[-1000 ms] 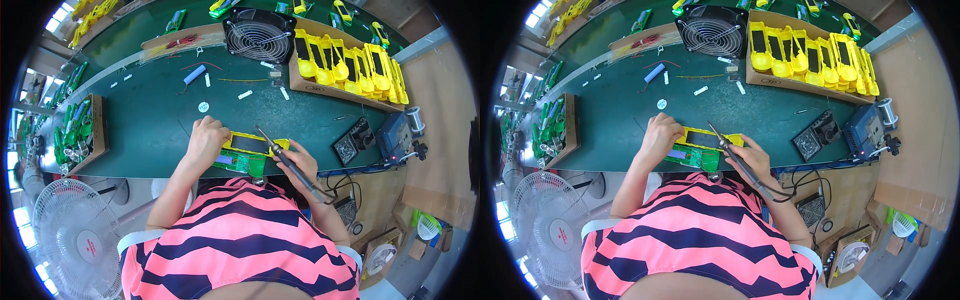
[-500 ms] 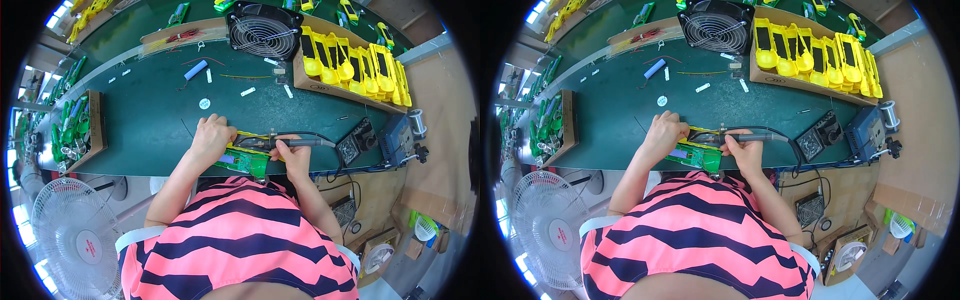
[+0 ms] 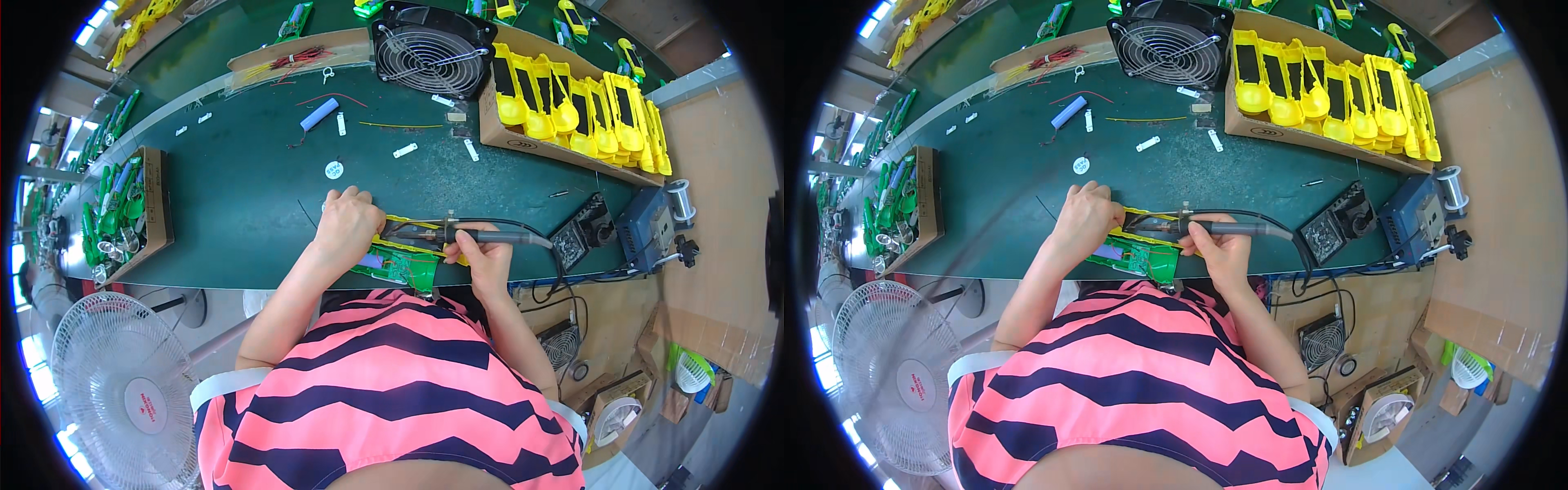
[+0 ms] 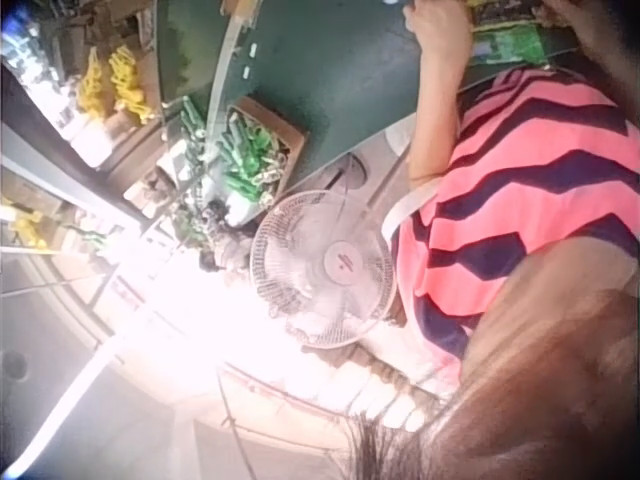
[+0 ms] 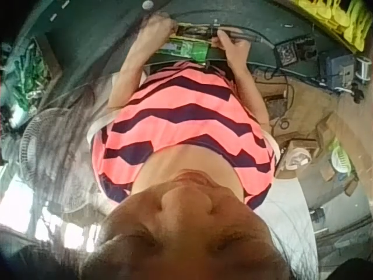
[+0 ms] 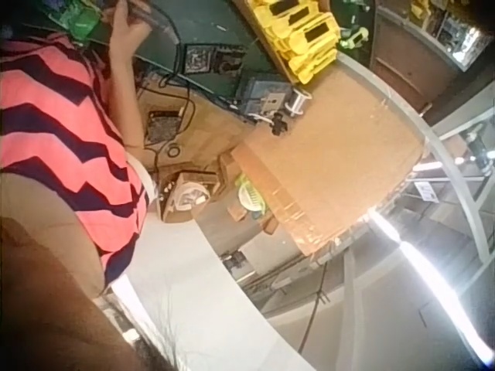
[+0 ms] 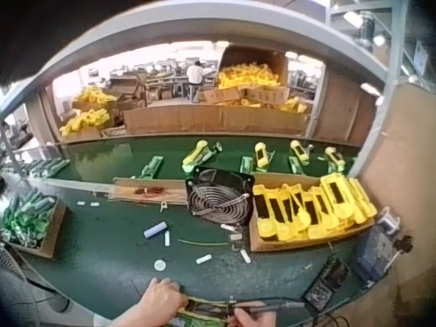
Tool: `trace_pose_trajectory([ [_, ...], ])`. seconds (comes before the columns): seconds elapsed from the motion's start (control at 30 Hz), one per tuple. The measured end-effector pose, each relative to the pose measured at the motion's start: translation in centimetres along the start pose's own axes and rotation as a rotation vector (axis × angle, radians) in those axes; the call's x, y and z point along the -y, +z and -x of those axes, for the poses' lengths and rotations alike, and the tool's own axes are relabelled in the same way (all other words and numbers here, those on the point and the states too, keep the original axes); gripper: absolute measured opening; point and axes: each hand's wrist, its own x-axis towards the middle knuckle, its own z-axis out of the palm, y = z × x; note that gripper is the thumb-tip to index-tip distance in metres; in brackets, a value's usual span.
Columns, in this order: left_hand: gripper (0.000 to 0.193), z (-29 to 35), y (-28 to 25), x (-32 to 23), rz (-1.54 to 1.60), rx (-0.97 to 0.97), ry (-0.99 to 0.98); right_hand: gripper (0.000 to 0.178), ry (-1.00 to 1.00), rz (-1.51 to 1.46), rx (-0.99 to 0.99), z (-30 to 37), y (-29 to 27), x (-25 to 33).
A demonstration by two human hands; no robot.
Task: Soldering wires and electronic components onto a circuit board for a flashlight assembly on a production line.
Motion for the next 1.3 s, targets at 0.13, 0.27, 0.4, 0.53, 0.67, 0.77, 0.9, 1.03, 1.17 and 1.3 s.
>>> trace_pose_trajectory([
  [0.13,0.003,-0.1,0.0,-0.1,-0.058,0.020,-0.004,0.020,-0.293,0.089,-0.030,1.6,-0.8,0.2],
  [0.27,0.005,0.0,0.1,-0.2,-0.119,0.016,0.002,0.022,-0.504,0.627,-0.008,3.1,-1.9,1.3],
  [0.4,0.007,-0.2,-0.2,-0.5,-0.138,0.002,0.004,0.032,-0.581,0.891,0.041,2.7,-2.5,1.3],
  [0.53,0.007,-0.3,-0.1,-0.4,-0.116,0.021,-0.003,0.052,-0.610,0.981,0.092,2.5,-2.7,1.2],
  [0.67,0.007,-0.2,-0.2,-0.4,-0.102,0.030,-0.031,0.056,-0.550,0.972,0.118,2.4,-3.3,1.0],
  [0.77,0.006,0.0,-0.6,-0.3,-0.078,0.026,-0.046,0.055,-0.512,0.946,0.107,2.4,-3.5,0.9],
  [0.9,0.006,0.0,-2.8,-0.7,0.236,-0.211,0.007,0.054,-0.510,0.914,0.096,2.2,-3.8,0.3],
  [1.03,0.013,1.6,-2.2,-4.1,0.258,-0.263,0.272,0.053,-0.482,0.891,0.091,2.3,-3.7,0.6],
  [1.17,0.021,2.3,0.9,-5.8,0.045,-0.333,0.310,0.054,-0.491,0.876,0.104,2.3,-3.3,1.0],
  [1.3,0.021,2.2,2.5,-5.2,0.216,-0.421,0.271,0.052,-0.510,0.834,0.115,1.7,-3.0,0.8],
])
